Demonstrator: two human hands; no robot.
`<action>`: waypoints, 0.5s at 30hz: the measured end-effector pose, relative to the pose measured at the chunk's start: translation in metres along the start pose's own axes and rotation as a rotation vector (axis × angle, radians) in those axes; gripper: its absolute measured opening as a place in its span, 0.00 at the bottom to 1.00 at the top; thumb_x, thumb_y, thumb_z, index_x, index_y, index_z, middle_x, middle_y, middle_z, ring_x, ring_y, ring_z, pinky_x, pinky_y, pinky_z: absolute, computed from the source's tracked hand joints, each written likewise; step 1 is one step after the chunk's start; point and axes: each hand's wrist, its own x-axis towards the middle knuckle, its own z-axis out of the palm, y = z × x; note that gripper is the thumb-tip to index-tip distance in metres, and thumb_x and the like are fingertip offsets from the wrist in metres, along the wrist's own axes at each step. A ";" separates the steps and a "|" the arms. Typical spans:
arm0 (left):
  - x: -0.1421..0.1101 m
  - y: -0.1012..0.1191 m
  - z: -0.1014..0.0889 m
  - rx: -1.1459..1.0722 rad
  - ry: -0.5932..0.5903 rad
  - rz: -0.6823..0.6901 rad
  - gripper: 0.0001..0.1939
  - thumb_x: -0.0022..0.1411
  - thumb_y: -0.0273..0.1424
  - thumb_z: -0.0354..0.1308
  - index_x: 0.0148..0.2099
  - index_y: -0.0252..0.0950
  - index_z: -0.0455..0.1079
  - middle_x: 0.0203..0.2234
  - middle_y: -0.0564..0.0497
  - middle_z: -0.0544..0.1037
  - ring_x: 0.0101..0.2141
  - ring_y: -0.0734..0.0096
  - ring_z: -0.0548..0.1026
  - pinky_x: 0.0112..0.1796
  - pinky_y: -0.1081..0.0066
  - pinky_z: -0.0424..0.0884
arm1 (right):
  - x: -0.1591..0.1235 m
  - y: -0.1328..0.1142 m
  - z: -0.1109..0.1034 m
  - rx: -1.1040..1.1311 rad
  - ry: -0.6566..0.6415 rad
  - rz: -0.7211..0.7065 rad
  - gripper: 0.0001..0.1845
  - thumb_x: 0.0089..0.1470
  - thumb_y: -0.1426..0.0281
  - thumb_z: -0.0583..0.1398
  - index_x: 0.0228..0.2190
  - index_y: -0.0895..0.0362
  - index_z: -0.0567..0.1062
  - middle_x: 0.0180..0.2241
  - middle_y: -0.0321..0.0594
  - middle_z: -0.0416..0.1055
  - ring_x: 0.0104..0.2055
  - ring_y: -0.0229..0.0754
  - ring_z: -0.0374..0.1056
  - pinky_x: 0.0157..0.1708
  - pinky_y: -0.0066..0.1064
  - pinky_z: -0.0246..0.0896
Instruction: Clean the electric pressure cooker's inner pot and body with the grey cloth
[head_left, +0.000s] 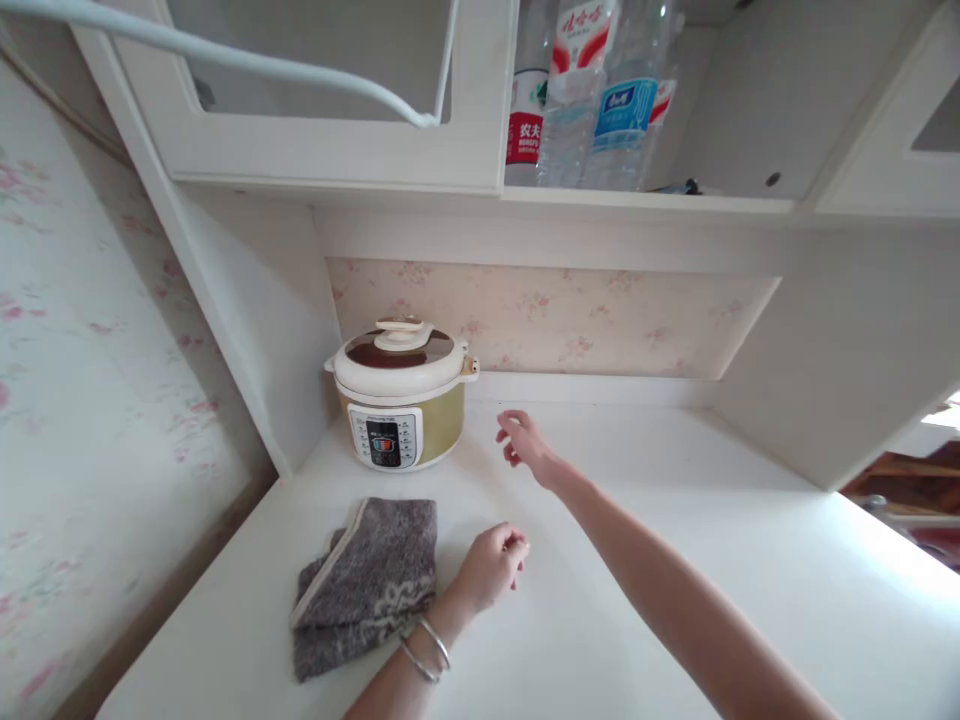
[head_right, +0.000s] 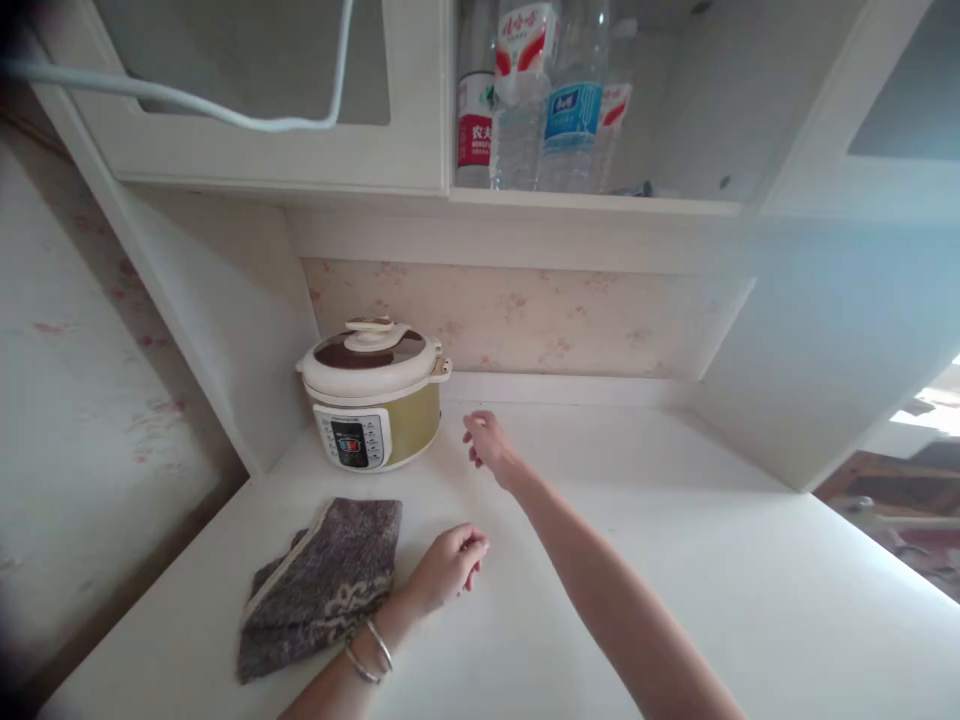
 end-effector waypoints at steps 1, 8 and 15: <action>0.000 0.001 -0.001 -0.010 -0.005 -0.009 0.10 0.58 0.37 0.49 0.34 0.36 0.67 0.22 0.55 0.68 0.17 0.79 0.64 0.17 0.77 0.56 | 0.016 -0.017 0.006 0.004 0.034 0.025 0.27 0.53 0.53 0.55 0.51 0.51 0.60 0.34 0.38 0.68 0.19 0.34 0.61 0.16 0.26 0.56; 0.000 0.002 -0.008 -0.088 -0.002 -0.047 0.11 0.58 0.38 0.50 0.34 0.35 0.65 0.22 0.55 0.67 0.17 0.79 0.65 0.16 0.78 0.57 | 0.096 -0.081 0.038 0.074 0.016 0.033 0.30 0.56 0.53 0.53 0.53 0.58 0.57 0.31 0.40 0.67 0.22 0.35 0.63 0.22 0.31 0.66; 0.008 0.000 -0.009 -0.154 0.004 -0.061 0.11 0.57 0.38 0.51 0.34 0.35 0.65 0.22 0.56 0.66 0.17 0.79 0.66 0.15 0.79 0.56 | 0.110 -0.073 0.041 0.103 0.025 -0.072 0.12 0.53 0.65 0.58 0.35 0.61 0.69 0.23 0.37 0.67 0.20 0.33 0.62 0.21 0.26 0.66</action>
